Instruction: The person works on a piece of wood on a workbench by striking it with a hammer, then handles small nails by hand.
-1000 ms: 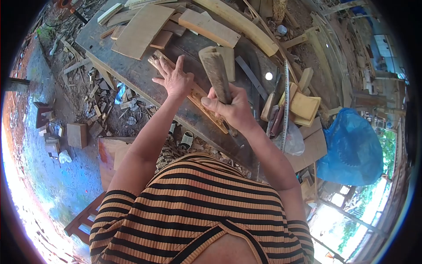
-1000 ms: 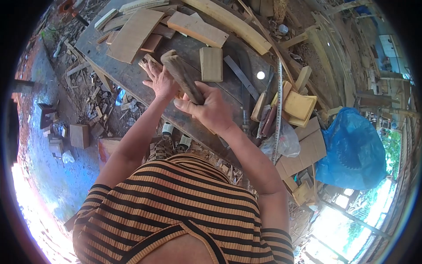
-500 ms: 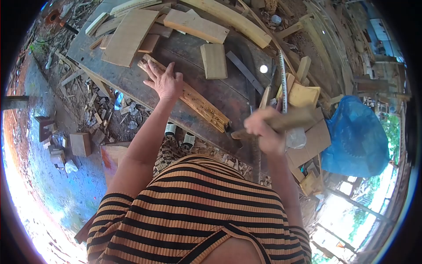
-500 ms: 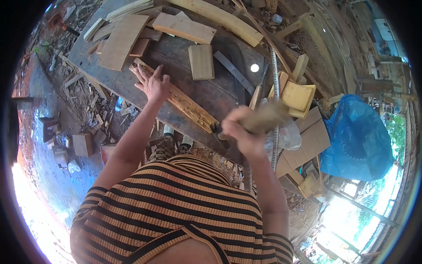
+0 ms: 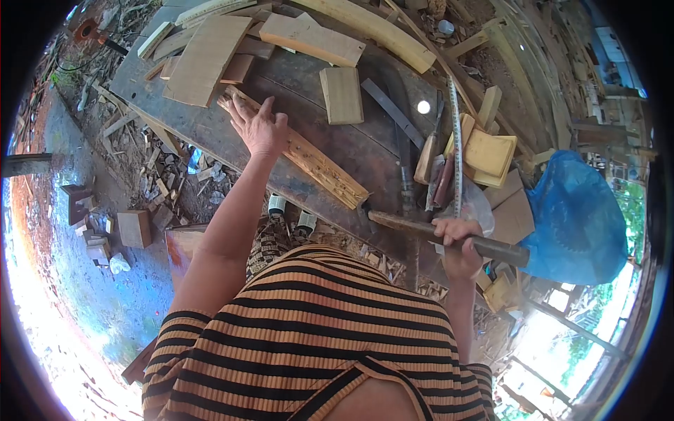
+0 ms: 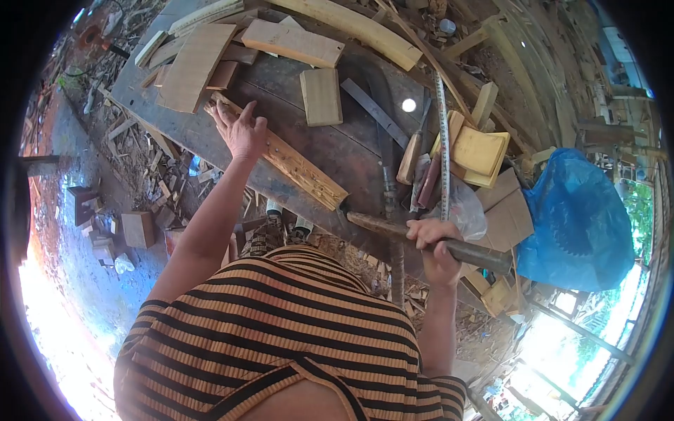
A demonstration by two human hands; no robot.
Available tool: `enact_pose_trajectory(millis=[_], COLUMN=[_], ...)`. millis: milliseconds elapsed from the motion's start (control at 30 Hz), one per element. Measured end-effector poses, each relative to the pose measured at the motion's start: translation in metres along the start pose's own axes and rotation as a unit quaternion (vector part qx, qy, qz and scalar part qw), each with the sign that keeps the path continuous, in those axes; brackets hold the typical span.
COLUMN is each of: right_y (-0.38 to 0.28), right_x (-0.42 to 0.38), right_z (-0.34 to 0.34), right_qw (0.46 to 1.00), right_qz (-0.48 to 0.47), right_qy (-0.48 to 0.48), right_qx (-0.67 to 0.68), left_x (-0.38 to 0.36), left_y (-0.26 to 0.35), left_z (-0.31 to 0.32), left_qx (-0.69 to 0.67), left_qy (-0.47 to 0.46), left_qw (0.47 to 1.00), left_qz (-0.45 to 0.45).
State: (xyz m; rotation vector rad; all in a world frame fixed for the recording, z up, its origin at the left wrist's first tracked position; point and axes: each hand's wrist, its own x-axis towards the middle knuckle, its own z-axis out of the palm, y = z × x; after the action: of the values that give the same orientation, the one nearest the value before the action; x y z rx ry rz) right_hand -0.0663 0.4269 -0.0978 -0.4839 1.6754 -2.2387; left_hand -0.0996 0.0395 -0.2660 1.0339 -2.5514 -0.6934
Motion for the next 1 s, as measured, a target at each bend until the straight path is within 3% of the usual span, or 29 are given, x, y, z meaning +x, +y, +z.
enact_pose_trajectory(millis=[133, 200, 333, 533, 633, 800, 1000], right_y=[0.028, 0.051, 0.059, 0.016, 0.008, 0.009, 0.003], right_x=[-0.028, -0.046, -0.058, 0.016, 0.057, 0.117, 0.158], right_z=[-0.023, -0.040, -0.048, -0.022, -0.004, 0.048, 0.106], right_qw=[0.991, 0.954, 0.932, 0.979, 0.982, 0.996, 0.972], right_qz=[0.006, 0.013, 0.006, -0.057, -0.086, -0.007, -0.017], right_qy=[0.092, 0.221, 0.266, 0.150, 0.119, 0.048, 0.011], right_qx=[0.098, 0.201, 0.248, 0.122, 0.122, -0.073, -0.232], left_x=[0.001, 0.001, 0.001, 0.001, 0.000, -0.001, -0.001], left_y=[-0.001, -0.001, -0.003, -0.004, -0.002, -0.003, -0.001], left_z=[0.000, 0.001, 0.001, 0.004, 0.003, 0.003, -0.002], left_qx=[-0.005, -0.002, 0.000, -0.003, -0.010, -0.019, -0.025], left_qy=[0.005, 0.012, 0.004, 0.023, 0.024, 0.026, 0.037], left_qw=[1.000, 1.000, 1.000, 1.000, 1.000, 0.999, 0.999], left_qz=[0.007, 0.006, 0.003, 0.020, 0.017, 0.013, 0.015])
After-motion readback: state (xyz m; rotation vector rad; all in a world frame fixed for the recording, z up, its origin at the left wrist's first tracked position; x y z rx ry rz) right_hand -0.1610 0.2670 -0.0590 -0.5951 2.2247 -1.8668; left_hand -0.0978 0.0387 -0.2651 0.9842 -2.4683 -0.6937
